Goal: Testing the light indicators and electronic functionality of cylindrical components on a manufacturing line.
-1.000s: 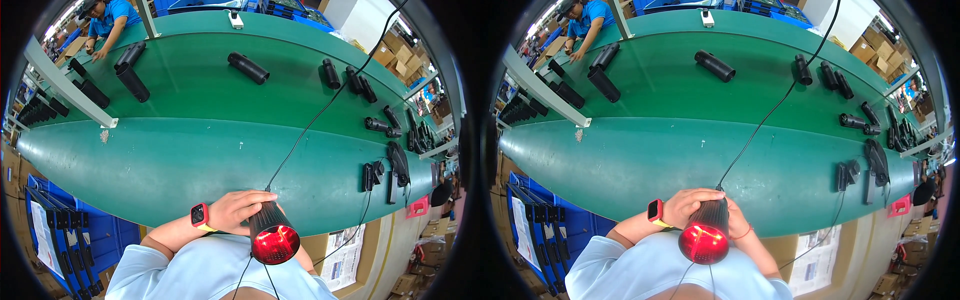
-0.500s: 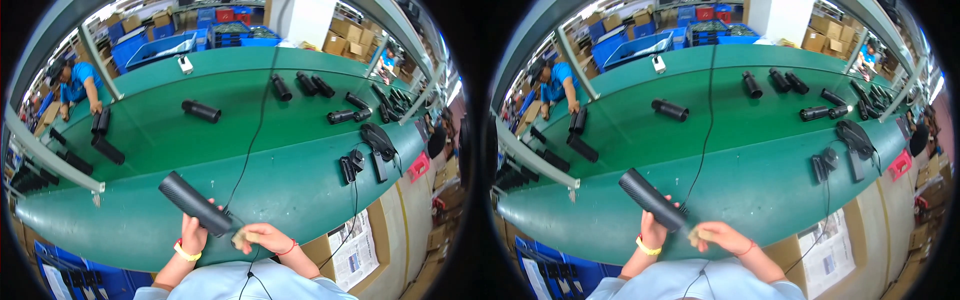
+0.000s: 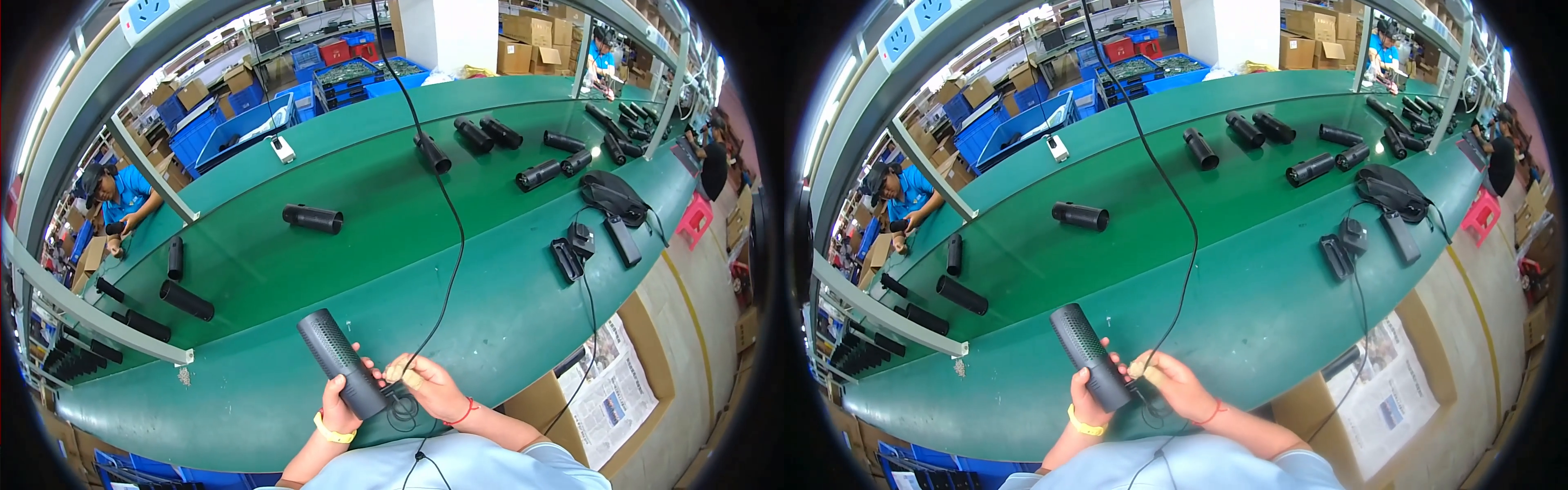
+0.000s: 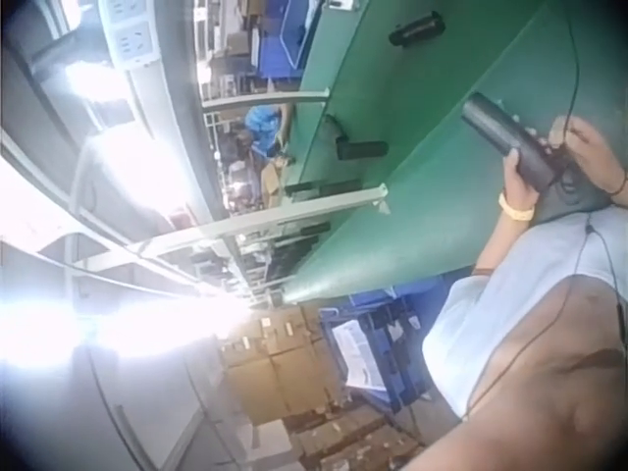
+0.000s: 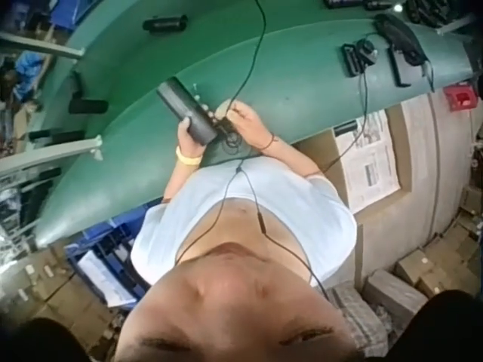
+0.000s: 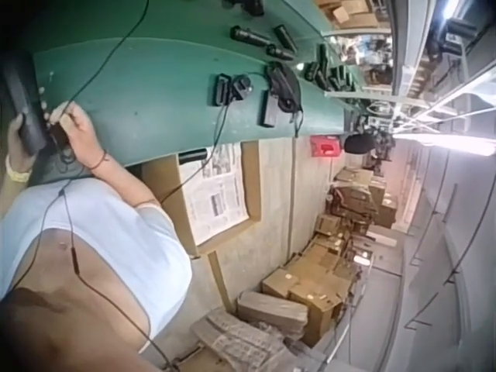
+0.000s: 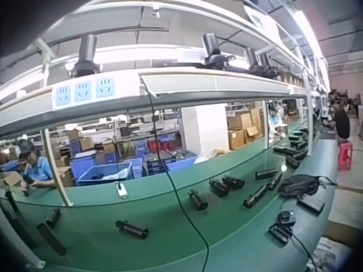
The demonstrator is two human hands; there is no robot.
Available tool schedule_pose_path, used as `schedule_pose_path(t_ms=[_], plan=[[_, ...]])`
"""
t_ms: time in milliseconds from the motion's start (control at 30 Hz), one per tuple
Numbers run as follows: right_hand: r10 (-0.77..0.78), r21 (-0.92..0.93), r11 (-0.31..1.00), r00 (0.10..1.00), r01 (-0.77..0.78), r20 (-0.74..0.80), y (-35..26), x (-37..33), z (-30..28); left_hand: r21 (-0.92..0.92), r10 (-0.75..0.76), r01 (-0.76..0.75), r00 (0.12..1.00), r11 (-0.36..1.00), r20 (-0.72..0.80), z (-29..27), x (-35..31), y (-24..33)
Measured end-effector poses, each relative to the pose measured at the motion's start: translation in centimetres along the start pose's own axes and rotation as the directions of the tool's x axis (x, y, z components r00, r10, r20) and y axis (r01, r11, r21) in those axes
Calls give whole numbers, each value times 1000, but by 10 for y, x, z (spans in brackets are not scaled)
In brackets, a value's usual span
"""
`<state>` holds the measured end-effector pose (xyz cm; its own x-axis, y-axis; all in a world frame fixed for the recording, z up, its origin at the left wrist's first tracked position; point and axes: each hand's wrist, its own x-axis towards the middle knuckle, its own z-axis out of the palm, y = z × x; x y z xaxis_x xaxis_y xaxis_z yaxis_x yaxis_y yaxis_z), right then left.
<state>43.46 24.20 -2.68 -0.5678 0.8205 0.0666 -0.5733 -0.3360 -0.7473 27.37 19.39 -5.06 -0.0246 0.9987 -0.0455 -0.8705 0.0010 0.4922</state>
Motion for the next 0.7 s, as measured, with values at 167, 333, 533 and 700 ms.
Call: schedule_pose_path(t_ms=[167,333,533,700], plan=[[-346,295,846,879,443,-327,-49,17,-30,-82,90,-90,996,993,1,-5,-6,13],[-60,-345,937,998,58,4,-31,5,-35,103,280,-266,948,958,-153,-11,-10,26],[97,-532,847,983,-1,153,1,-2,-6,275,268,-262,963,925,13,19,-7,8],[26,-695,698,964,173,265,-6,-3,-15,189,32,-36,999,981,28,24,-1,13]])
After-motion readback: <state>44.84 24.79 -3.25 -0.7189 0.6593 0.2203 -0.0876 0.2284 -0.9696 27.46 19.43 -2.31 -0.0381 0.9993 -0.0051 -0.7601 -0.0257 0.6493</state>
